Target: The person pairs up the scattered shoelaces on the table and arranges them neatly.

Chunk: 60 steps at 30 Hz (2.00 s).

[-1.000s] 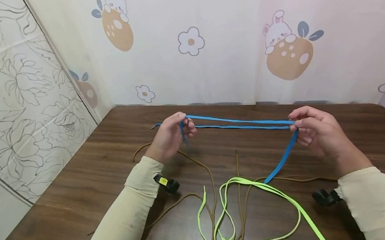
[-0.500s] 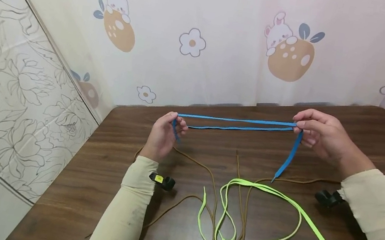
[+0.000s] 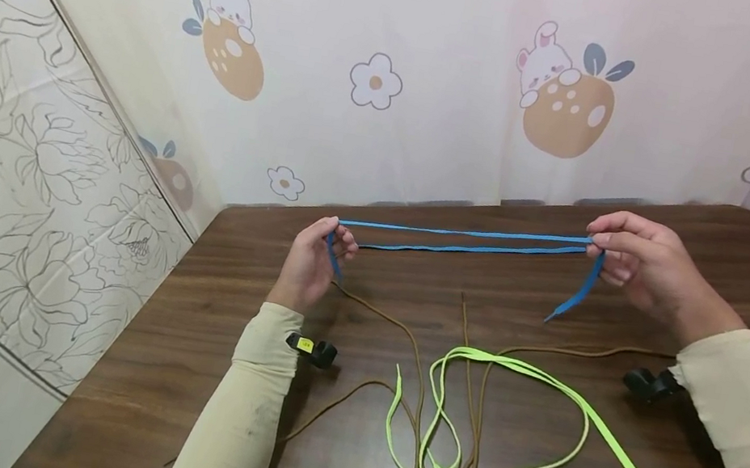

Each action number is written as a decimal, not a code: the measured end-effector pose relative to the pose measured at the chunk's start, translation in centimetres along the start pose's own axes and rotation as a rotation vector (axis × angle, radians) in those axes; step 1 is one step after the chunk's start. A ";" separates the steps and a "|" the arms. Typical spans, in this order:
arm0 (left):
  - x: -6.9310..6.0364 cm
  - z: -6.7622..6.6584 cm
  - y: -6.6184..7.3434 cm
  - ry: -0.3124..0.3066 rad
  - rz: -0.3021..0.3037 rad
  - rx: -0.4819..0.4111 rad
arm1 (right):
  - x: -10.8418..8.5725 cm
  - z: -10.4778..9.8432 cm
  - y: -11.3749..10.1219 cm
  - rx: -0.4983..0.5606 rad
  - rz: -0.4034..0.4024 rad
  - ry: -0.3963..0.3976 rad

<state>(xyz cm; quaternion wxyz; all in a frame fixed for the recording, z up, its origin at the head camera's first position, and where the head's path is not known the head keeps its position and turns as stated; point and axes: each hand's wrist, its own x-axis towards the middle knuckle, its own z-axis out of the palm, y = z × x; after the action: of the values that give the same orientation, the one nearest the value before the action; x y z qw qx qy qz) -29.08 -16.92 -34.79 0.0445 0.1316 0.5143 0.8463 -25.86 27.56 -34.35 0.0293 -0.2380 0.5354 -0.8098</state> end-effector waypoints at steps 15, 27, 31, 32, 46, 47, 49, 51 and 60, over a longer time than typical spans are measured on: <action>0.0 -0.9 0.1 0.049 -0.044 -0.030 | -0.2 -1.1 0.1 0.082 -0.020 0.007; 0.2 -2.9 0.5 0.160 -0.065 0.039 | -0.7 -2.0 -0.1 0.047 -0.015 0.032; 0.3 -3.5 0.5 0.222 -0.088 0.060 | -0.9 -2.4 -0.1 0.031 -0.013 0.065; 0.3 -3.7 0.5 0.238 -0.092 0.061 | -0.9 -2.5 -0.1 0.027 -0.007 0.077; 0.2 -4.7 1.0 0.305 -0.123 0.040 | -0.8 -3.4 0.0 -0.030 0.034 0.285; 0.2 -4.8 1.1 0.304 -0.122 0.039 | -0.8 -3.5 0.0 -0.031 0.040 0.303; 0.2 -4.8 1.1 0.297 -0.120 0.039 | -0.9 -3.6 -0.1 -0.039 0.048 0.332; 0.1 -4.9 1.2 0.293 -0.120 0.042 | -0.9 -3.8 -0.1 -0.048 0.053 0.353; 0.1 -5.4 1.4 0.338 -0.134 0.021 | -1.2 -4.3 0.1 -0.098 0.037 0.369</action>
<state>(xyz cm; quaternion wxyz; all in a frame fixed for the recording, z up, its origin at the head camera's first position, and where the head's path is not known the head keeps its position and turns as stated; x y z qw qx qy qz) -30.54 -22.16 -35.90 0.0126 -0.0467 0.5307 0.8462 -26.62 31.53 -36.20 -0.0660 -0.0769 0.5750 -0.8119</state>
